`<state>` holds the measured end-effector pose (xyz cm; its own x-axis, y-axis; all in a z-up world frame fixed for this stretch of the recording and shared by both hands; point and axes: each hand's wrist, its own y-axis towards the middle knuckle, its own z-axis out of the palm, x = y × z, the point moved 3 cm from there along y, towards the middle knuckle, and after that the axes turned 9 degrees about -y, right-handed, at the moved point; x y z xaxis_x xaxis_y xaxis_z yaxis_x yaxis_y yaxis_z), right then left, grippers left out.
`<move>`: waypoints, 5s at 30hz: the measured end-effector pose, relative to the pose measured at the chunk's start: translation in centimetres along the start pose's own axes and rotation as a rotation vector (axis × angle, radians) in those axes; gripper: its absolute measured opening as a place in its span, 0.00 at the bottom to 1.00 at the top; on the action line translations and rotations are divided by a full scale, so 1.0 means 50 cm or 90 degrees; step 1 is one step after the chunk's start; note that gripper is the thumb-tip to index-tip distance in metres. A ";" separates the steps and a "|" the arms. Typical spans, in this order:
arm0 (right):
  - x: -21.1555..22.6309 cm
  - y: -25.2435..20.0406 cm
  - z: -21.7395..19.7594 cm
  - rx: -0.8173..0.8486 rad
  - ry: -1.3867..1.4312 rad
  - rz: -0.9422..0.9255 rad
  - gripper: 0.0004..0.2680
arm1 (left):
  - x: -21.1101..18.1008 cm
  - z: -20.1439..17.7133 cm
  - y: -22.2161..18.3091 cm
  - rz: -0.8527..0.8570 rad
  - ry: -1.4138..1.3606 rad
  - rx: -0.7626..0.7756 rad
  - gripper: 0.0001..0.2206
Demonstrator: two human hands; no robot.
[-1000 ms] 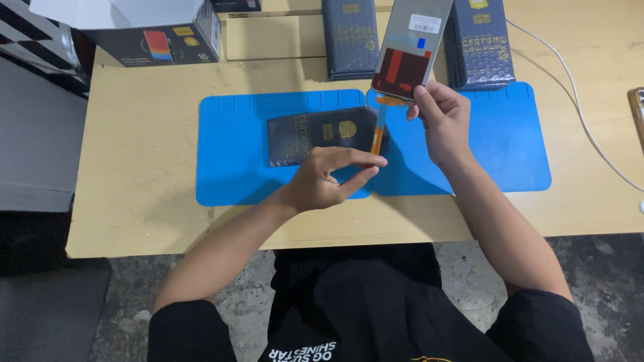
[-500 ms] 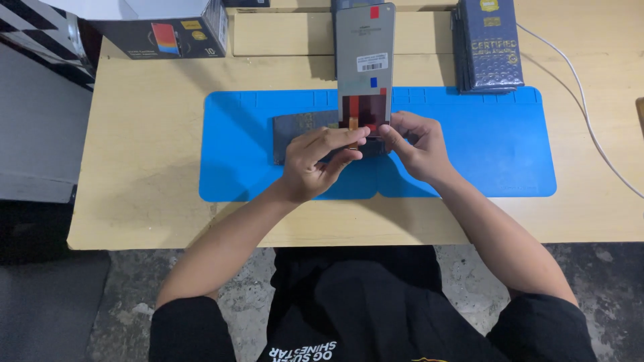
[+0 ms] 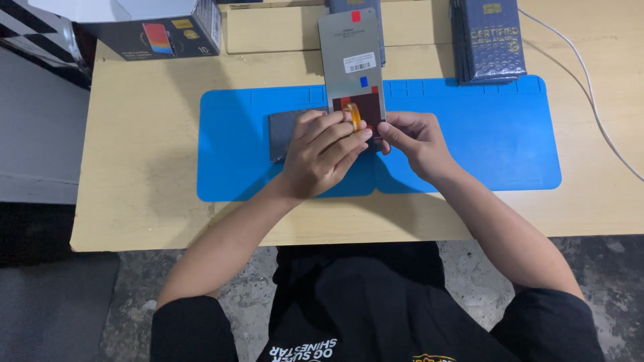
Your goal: The person is unboxing replacement smartphone screens, removing protective plastic films, and inspecting the front and back of the displays.
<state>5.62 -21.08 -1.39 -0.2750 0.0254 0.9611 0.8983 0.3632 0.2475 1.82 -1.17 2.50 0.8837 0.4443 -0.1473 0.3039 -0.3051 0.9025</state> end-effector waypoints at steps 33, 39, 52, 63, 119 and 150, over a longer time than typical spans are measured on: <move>0.053 -0.002 0.011 0.133 0.048 -0.063 0.07 | -0.037 0.000 0.015 0.050 0.010 0.071 0.03; 0.036 -0.008 0.019 0.122 0.017 -0.112 0.04 | -0.046 0.015 -0.001 -0.035 -0.028 0.090 0.02; 0.063 -0.005 0.034 0.165 0.025 0.018 0.37 | -0.058 0.042 -0.027 -0.168 -0.139 0.116 0.09; 0.054 0.002 0.007 0.161 0.063 0.024 0.42 | -0.039 -0.009 0.026 -0.363 -0.411 0.173 0.16; 0.036 0.000 -0.001 0.057 -0.014 -0.089 0.30 | 0.033 -0.011 -0.010 -0.464 -0.485 0.052 0.23; 0.047 -0.014 -0.026 0.047 0.096 -0.150 0.31 | -0.005 0.067 -0.070 -0.504 -0.795 0.319 0.43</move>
<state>4.78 -22.46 0.83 -0.4144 -0.2039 0.8869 0.7864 0.4102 0.4618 1.72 -3.05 -1.98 0.0955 -0.2556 -0.9620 0.6760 -0.6927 0.2512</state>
